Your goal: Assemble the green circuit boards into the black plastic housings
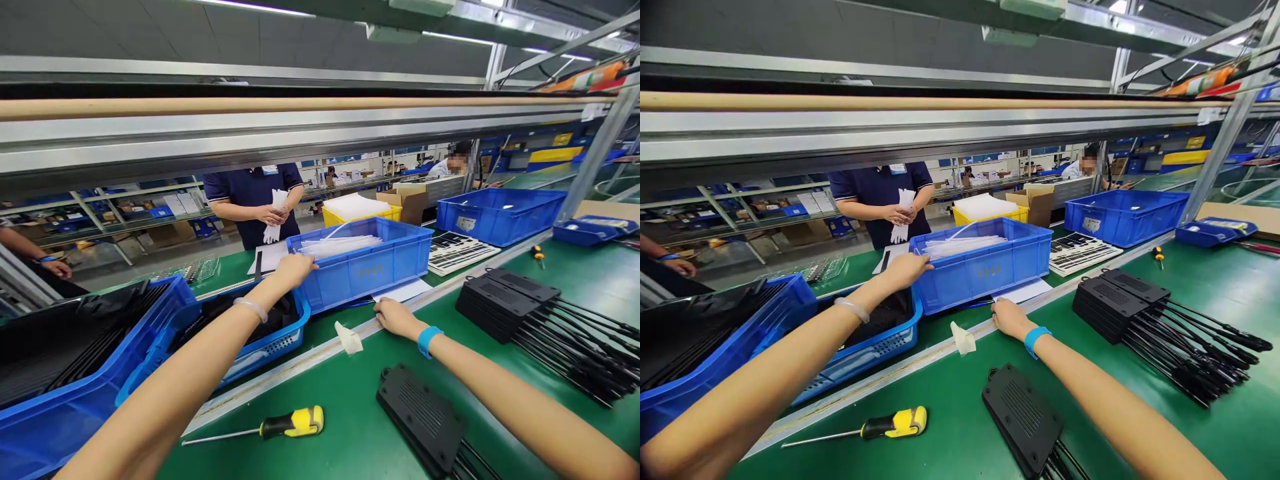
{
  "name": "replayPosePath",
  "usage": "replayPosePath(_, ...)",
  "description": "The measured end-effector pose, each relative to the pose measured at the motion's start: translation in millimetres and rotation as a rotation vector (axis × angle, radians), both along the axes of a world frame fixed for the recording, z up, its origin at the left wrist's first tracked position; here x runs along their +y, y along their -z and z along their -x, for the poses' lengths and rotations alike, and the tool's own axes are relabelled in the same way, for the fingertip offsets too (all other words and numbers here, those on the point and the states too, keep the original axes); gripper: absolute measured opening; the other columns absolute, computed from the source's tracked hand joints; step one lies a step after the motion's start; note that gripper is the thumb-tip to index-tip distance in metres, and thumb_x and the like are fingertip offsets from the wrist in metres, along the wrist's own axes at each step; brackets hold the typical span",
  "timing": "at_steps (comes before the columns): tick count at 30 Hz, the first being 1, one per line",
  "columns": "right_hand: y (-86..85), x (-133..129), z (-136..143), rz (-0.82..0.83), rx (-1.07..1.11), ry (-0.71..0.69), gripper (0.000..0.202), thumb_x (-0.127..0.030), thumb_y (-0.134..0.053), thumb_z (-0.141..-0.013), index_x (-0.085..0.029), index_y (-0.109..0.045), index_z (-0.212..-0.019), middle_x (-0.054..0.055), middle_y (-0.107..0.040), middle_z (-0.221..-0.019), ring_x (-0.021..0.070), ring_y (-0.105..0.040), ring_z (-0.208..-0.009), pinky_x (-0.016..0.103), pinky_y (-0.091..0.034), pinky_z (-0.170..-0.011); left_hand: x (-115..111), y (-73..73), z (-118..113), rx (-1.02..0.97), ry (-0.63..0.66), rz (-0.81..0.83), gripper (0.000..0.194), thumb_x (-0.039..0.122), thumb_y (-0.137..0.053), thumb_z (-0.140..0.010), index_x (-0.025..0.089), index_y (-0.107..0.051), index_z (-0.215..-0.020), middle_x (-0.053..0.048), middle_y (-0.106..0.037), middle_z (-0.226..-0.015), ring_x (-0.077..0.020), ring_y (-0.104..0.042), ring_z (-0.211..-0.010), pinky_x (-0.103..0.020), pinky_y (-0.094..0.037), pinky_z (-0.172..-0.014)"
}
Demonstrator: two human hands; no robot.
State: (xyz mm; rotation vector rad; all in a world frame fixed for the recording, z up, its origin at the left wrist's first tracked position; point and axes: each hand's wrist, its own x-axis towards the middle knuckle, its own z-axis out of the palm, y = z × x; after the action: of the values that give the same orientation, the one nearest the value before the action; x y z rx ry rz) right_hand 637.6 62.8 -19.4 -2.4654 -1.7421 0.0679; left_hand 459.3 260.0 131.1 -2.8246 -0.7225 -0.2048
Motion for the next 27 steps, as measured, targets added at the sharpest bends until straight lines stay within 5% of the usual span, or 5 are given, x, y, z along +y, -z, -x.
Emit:
replayPosePath(6,3.9,34.7,4.4,-0.040,-0.093,-0.167,0.031,-0.031,-0.058,-0.094,-0.018,-0.057,-0.121,0.009,-0.056,-0.128,0.0234,-0.058,-0.111,0.046,-0.050,-0.093,15.2,-27.9,-5.9,0.045,-0.056,-0.084,0.033,0.040,-0.044,-0.099,0.014,-0.063,-0.107,-0.008,-0.069,-0.101,-0.0212,-0.065,-0.096,-0.040,-0.051,-0.085)
replayPosePath(12,-2.2,70.5,15.1,0.041,-0.168,-0.194,0.029,-0.033,-0.060,-0.093,-0.015,-0.059,-0.115,0.009,-0.061,-0.117,0.0218,-0.061,-0.103,0.043,-0.052,-0.088,15.7,-31.3,-5.9,0.067,-0.031,-0.121,0.036,0.040,-0.040,-0.099,0.016,-0.065,-0.105,-0.011,-0.072,-0.099,-0.0243,-0.067,-0.096,-0.034,-0.049,-0.080)
replayPosePath(21,-12.6,37.1,-11.6,0.130,-0.205,0.118,0.034,-0.036,-0.060,-0.092,-0.014,-0.057,-0.118,0.010,-0.060,-0.118,0.0211,-0.062,-0.099,0.041,-0.053,-0.084,24.0,-35.9,-7.2,0.040,-0.017,-0.106,0.034,0.041,-0.041,-0.097,0.019,-0.067,-0.102,-0.009,-0.072,-0.102,-0.0240,-0.066,-0.096,-0.027,-0.046,-0.075)
replayPosePath(27,-20.4,29.7,-25.2,0.178,-0.196,0.131,0.031,-0.035,-0.060,-0.092,-0.015,-0.059,-0.115,0.008,-0.061,-0.114,0.0202,-0.063,-0.097,0.040,-0.054,-0.082,19.5,-37.5,-6.8,0.031,-0.032,-0.093,0.034,0.041,-0.043,-0.096,0.020,-0.068,-0.103,-0.008,-0.073,-0.101,-0.0240,-0.066,-0.093,-0.025,-0.044,-0.071)
